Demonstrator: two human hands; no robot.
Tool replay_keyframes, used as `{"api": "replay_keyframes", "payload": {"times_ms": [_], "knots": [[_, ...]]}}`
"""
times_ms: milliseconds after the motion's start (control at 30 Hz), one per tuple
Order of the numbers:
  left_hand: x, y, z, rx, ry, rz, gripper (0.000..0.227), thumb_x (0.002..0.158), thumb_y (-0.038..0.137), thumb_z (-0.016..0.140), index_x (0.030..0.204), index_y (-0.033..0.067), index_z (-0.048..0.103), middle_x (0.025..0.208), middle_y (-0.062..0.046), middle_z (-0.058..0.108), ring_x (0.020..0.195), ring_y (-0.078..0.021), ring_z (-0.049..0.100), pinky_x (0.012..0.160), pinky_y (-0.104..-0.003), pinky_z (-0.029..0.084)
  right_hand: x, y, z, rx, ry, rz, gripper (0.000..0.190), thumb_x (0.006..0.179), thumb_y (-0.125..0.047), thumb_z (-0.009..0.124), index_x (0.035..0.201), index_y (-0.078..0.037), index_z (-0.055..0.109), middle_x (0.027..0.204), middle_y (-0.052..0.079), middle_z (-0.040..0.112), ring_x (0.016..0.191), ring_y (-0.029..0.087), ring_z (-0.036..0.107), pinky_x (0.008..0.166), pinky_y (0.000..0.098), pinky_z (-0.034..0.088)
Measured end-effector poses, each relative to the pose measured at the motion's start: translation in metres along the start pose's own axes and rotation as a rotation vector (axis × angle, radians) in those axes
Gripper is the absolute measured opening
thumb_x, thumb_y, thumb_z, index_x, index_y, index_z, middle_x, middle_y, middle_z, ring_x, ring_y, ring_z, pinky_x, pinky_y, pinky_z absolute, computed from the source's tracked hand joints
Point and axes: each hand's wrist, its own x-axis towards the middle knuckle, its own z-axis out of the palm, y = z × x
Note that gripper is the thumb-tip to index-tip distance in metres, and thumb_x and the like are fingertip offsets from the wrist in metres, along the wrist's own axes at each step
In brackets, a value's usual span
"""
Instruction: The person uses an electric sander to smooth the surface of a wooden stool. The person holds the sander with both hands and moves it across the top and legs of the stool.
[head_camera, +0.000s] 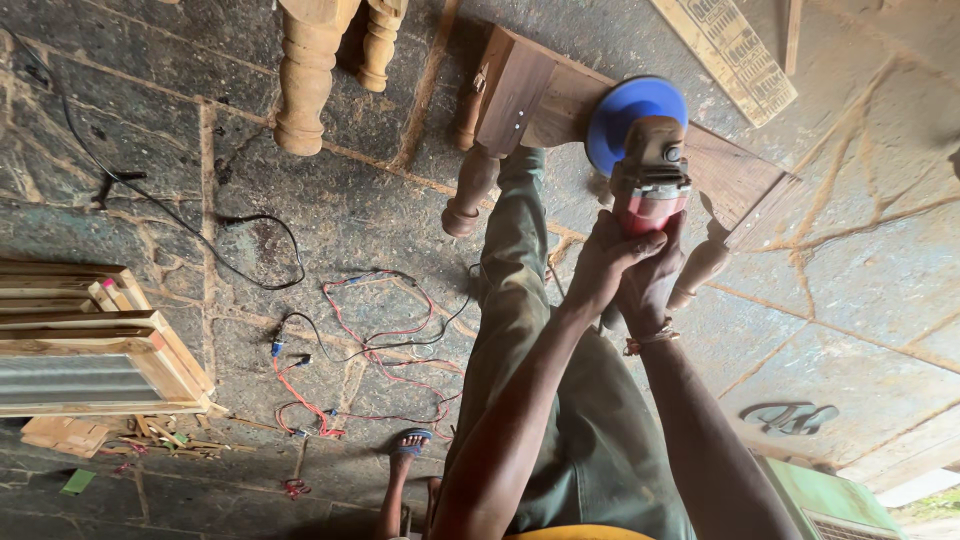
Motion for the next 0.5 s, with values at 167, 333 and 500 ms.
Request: {"api": "replay_keyframes", "payload": {"times_ms": [167, 333, 500], "knots": [[0.011, 0.011, -0.02, -0.2, 0.042, 0.051, 0.07, 0.087, 0.038, 0.082, 0.131, -0.0057, 0.051, 0.12, -0.015, 0.063, 0.112, -0.0231, 0.061, 0.102, -0.039, 0.048, 0.014, -0.018, 0.019, 0.105, -0.126, 0.037, 0.051, 0.109, -0.038, 0.062, 0.14, 0.0, 0.047, 0.096, 0.016, 0.074, 0.081, 0.027, 0.077, 0.065, 0.0391, 0.061], [0.018, 0.019, -0.04, -0.249, 0.09, 0.128, 0.069, 0.084, 0.037, 0.08, 0.137, 0.002, 0.052, 0.124, -0.011, 0.064, 0.116, -0.0231, 0.062, 0.106, -0.041, 0.049, 0.037, -0.041, 0.043, -0.078, -0.185, -0.157, 0.054, 0.101, -0.036, 0.074, 0.126, 0.002, 0.045, 0.08, 0.019, 0.07, 0.062, 0.033, 0.073, 0.055, 0.0438, 0.061], [0.007, 0.022, -0.047, -0.349, 0.135, 0.091, 0.069, 0.087, 0.032, 0.08, 0.139, 0.0024, 0.047, 0.13, -0.011, 0.06, 0.124, -0.0224, 0.057, 0.111, -0.04, 0.043, 0.038, -0.064, 0.037, -0.093, -0.266, -0.175, 0.051, 0.1, -0.033, 0.072, 0.127, 0.0, 0.044, 0.079, 0.022, 0.069, 0.062, 0.038, 0.072, 0.056, 0.0464, 0.058]]}}
